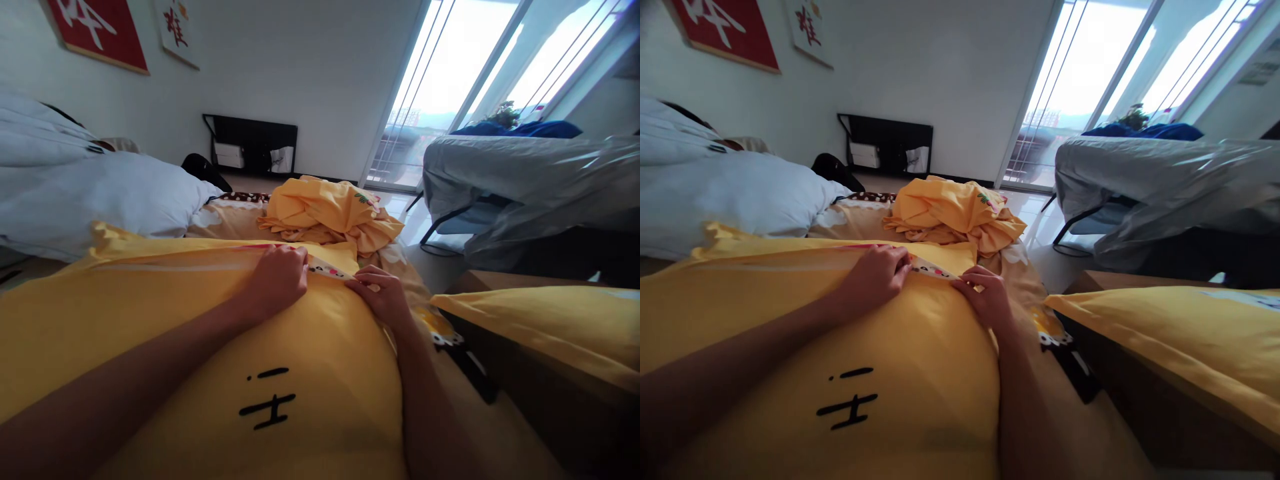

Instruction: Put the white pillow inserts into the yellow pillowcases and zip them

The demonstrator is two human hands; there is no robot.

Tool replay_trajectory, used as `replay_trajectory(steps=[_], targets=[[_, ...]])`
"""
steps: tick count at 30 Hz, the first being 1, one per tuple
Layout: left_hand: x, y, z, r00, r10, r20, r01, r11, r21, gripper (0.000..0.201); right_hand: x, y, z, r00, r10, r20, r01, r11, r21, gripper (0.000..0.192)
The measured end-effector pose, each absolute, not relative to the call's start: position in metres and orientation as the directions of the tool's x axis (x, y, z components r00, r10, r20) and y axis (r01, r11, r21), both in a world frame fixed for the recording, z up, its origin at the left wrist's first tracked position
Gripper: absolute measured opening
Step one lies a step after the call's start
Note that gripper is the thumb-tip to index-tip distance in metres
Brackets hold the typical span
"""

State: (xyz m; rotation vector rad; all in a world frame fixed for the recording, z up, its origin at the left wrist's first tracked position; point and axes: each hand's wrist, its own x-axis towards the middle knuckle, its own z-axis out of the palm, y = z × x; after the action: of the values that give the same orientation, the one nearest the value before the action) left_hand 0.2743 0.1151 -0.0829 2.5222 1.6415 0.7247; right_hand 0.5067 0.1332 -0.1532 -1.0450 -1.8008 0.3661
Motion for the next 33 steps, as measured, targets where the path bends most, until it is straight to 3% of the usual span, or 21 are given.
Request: replay_trajectory(steps=[10,16,33], targets=[[0.232,0.110,-0.067,0.224,0.916,0.332,0.904,-0.323,0.282,0.015,0.509,0.135,-0.157,-0.160,0.787,0.596,0.517,0.581,-0.629,0.023],[0.192,0.102,-0.070,0.238,0.867,0.438,0.846,-0.407,0.345,0.011,0.509,0.137,-0.158,-0.154,0.784,0.601,0.517,0.582,-0.628,0.026],[0.185,0.099,-0.074,0.212,0.881,0.423,0.859,-0.375,0.350,0.010,0.509,0.137,-0.156,-0.154,0.779,0.607,0.548,0.579,-0.604,0.029]])
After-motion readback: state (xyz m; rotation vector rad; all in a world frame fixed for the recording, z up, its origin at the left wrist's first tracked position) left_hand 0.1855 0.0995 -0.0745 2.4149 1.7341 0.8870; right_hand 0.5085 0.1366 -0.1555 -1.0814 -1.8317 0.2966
